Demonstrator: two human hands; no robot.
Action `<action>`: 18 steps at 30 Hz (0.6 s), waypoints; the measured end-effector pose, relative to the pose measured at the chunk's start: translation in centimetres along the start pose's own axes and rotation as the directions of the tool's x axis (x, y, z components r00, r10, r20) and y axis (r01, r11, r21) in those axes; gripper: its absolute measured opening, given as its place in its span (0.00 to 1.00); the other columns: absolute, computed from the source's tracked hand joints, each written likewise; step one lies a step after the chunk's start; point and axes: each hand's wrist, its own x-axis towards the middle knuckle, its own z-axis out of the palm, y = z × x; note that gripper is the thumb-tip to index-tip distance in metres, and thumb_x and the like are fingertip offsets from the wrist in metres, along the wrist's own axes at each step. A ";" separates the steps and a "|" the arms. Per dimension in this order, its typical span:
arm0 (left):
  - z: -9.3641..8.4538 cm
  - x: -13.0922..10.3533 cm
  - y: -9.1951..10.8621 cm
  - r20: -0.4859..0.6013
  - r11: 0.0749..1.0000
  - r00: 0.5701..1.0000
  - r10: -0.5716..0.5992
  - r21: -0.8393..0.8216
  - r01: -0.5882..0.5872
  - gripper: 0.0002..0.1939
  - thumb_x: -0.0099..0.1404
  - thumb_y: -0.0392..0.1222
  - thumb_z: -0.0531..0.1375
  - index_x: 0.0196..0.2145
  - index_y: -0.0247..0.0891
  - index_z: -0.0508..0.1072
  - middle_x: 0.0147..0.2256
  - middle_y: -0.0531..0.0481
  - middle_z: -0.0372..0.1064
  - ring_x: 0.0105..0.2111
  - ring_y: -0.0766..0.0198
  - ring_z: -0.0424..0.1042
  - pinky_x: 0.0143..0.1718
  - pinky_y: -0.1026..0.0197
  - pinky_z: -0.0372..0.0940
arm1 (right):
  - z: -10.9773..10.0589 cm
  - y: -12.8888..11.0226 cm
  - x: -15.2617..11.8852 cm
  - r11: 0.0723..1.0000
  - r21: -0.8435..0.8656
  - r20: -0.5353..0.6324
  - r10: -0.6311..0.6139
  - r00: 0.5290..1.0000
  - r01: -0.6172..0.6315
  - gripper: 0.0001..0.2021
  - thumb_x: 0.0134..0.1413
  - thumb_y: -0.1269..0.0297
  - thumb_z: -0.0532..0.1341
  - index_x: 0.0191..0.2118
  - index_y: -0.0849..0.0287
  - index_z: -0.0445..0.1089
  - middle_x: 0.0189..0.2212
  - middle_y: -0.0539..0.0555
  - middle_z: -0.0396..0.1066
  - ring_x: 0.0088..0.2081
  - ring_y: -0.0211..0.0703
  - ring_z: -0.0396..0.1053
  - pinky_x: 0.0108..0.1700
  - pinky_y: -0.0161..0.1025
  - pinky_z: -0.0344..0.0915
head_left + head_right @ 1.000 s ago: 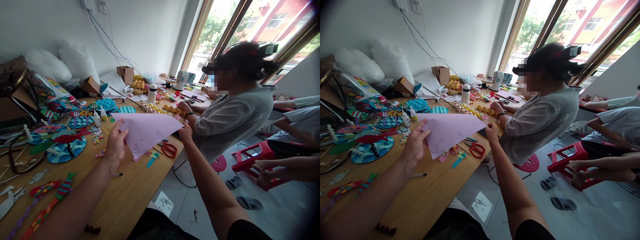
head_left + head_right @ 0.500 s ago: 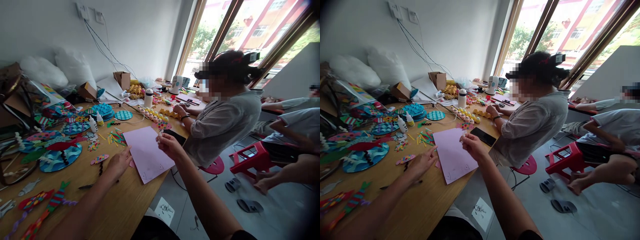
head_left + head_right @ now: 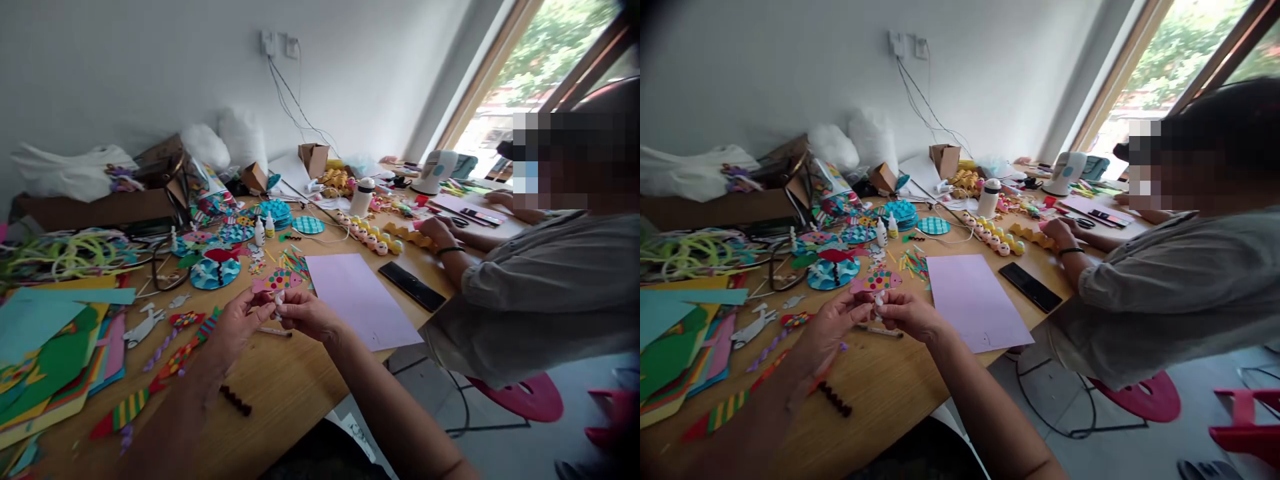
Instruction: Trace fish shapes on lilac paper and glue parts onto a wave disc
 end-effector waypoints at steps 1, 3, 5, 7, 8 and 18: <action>-0.4 -0.4 -0.1 -0.041 1.000 0.999 -0.020 -0.011 0.020 0.15 0.48 0.48 0.65 0.31 0.38 0.74 0.30 0.50 0.69 0.30 0.62 0.68 0.34 0.60 0.63 | 0.5 0.3 0.5 1.000 -0.008 0.023 0.023 0.999 -0.023 0.16 0.35 0.59 0.70 0.26 0.62 0.66 0.23 0.48 0.65 0.20 0.27 0.54 0.22 0.30 0.44; -1.1 -1.1 -0.4 -0.098 0.998 0.994 -0.054 -0.034 0.051 0.15 0.47 0.49 0.65 0.32 0.38 0.74 0.30 0.50 0.71 0.30 0.61 0.68 0.34 0.60 0.63 | 1.3 0.9 1.3 0.998 -0.028 0.067 0.052 0.996 -0.051 0.16 0.35 0.58 0.70 0.27 0.63 0.67 0.24 0.48 0.65 0.20 0.27 0.54 0.21 0.30 0.44; -1.8 -1.7 -0.8 -0.127 0.996 0.989 -0.075 -0.052 0.069 0.16 0.47 0.48 0.66 0.33 0.38 0.74 0.31 0.49 0.72 0.30 0.61 0.68 0.33 0.60 0.63 | 2.0 1.5 2.0 0.997 -0.048 0.095 0.063 0.994 -0.058 0.16 0.35 0.58 0.70 0.26 0.63 0.67 0.23 0.47 0.65 0.21 0.27 0.55 0.22 0.30 0.45; -2.3 -2.1 -1.2 -0.152 0.996 0.985 -0.077 -0.066 0.067 0.16 0.46 0.48 0.66 0.32 0.37 0.74 0.31 0.49 0.72 0.30 0.61 0.69 0.32 0.61 0.63 | 2.5 1.9 2.5 0.996 -0.067 0.105 0.064 0.992 -0.057 0.16 0.34 0.58 0.70 0.25 0.63 0.67 0.22 0.46 0.64 0.21 0.27 0.54 0.22 0.30 0.44; -2.6 -2.3 -1.4 -0.160 0.995 0.984 -0.079 -0.072 0.069 0.16 0.46 0.48 0.67 0.32 0.37 0.74 0.30 0.49 0.72 0.30 0.61 0.69 0.31 0.61 0.63 | 2.7 2.1 2.7 0.995 -0.077 0.113 0.065 0.991 -0.056 0.16 0.34 0.57 0.70 0.25 0.62 0.67 0.21 0.46 0.63 0.20 0.27 0.53 0.22 0.30 0.44; -5.3 -3.4 -1.8 -0.291 0.992 0.957 -0.010 -0.124 -0.028 0.11 0.46 0.44 0.67 0.28 0.37 0.75 0.28 0.52 0.73 0.32 0.63 0.69 0.38 0.61 0.64 | 4.8 2.5 4.3 0.981 -0.164 0.139 0.125 0.982 -0.102 0.17 0.35 0.55 0.69 0.30 0.62 0.69 0.19 0.45 0.64 0.20 0.28 0.58 0.23 0.29 0.51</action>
